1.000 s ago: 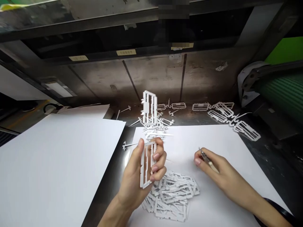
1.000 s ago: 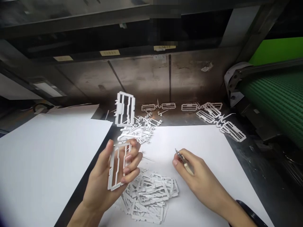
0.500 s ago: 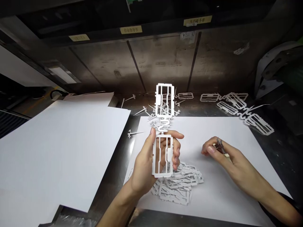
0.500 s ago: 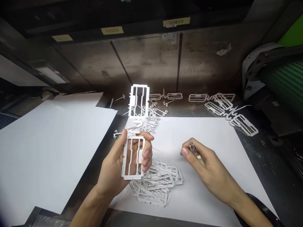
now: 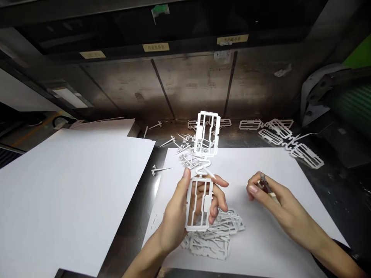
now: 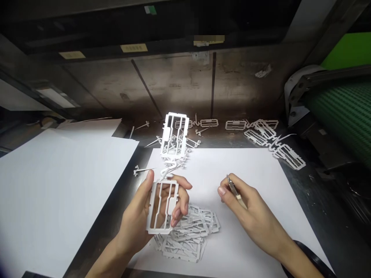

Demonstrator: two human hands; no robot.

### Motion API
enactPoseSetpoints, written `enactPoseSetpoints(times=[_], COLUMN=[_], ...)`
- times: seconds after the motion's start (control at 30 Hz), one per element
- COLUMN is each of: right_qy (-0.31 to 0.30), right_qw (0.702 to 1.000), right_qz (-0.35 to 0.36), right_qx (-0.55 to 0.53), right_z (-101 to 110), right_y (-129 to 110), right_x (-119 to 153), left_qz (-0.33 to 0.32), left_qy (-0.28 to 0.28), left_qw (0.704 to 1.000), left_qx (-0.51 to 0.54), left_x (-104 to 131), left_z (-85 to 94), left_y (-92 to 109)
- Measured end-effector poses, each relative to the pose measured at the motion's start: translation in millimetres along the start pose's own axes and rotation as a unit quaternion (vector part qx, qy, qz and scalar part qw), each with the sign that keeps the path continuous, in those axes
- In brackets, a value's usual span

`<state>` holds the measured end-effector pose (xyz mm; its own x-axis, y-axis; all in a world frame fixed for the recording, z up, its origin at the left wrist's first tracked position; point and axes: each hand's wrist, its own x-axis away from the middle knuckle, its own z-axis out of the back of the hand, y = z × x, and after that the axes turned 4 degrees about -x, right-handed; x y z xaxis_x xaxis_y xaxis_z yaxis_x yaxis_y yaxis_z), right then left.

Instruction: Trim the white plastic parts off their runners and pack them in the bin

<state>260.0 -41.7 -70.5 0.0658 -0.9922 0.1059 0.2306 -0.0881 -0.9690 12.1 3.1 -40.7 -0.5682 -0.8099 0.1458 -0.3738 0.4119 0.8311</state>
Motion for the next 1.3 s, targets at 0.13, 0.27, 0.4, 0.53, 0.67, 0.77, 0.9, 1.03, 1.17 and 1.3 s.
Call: enactPoseSetpoints(times=[0.13, 0.27, 0.4, 0.53, 0.67, 0.77, 0.9, 1.03, 1.17, 1.3], right_qy=[0.019, 0.032, 0.028, 0.026, 0.031, 0.034, 0.042, 0.044, 0.049, 0.055], right_qw=[1.000, 0.999, 0.999, 0.998, 0.997, 0.997, 0.997, 0.997, 0.997, 0.997], right_qz=[-0.006, 0.009, 0.038, 0.053, 0.053, 0.044, 0.023, 0.016, 0.013, 0.009], right_qx=[-0.010, -0.013, -0.011, -0.014, -0.036, -0.050, -0.063, -0.061, -0.055, -0.053], right_z=[-1.9, -1.3, 0.1, 0.3, 0.5, 0.9, 1.4, 2.0, 2.8, 4.3], right_y=[-4.7, -3.0, 0.8, 0.7, -1.5, -0.7, 2.4, 3.8, 3.4, 4.9], right_x=[0.3, 0.0, -1.9, -4.0, -6.0, -6.1, -4.7, -3.6, -2.8, -2.9], left_qz=[0.013, 0.025, 0.034, 0.050, 0.079, 0.095, 0.089, 0.079, 0.088, 0.096], left_qy=[-0.015, -0.022, -0.032, -0.043, -0.088, -0.095, -0.096, -0.087, -0.096, -0.112], left_qw=[1.000, 0.999, 0.997, 0.993, 0.990, 0.989, 0.989, 0.990, 0.989, 0.983], left_qx=[-0.022, -0.043, -0.064, -0.094, -0.077, -0.065, -0.065, -0.076, -0.073, -0.106], left_x=[1.9, 2.4, 1.6, 4.3, 7.2, 7.2, 7.6, 9.0, 8.4, 6.9], left_z=[2.1, 3.8, 4.7, 6.4, 8.1, 7.9, 8.2, 8.7, 7.6, 8.3], left_y=[-1.8, -2.3, -1.4, 0.4, 1.2, 0.8, -1.1, -1.1, 1.2, 1.7])
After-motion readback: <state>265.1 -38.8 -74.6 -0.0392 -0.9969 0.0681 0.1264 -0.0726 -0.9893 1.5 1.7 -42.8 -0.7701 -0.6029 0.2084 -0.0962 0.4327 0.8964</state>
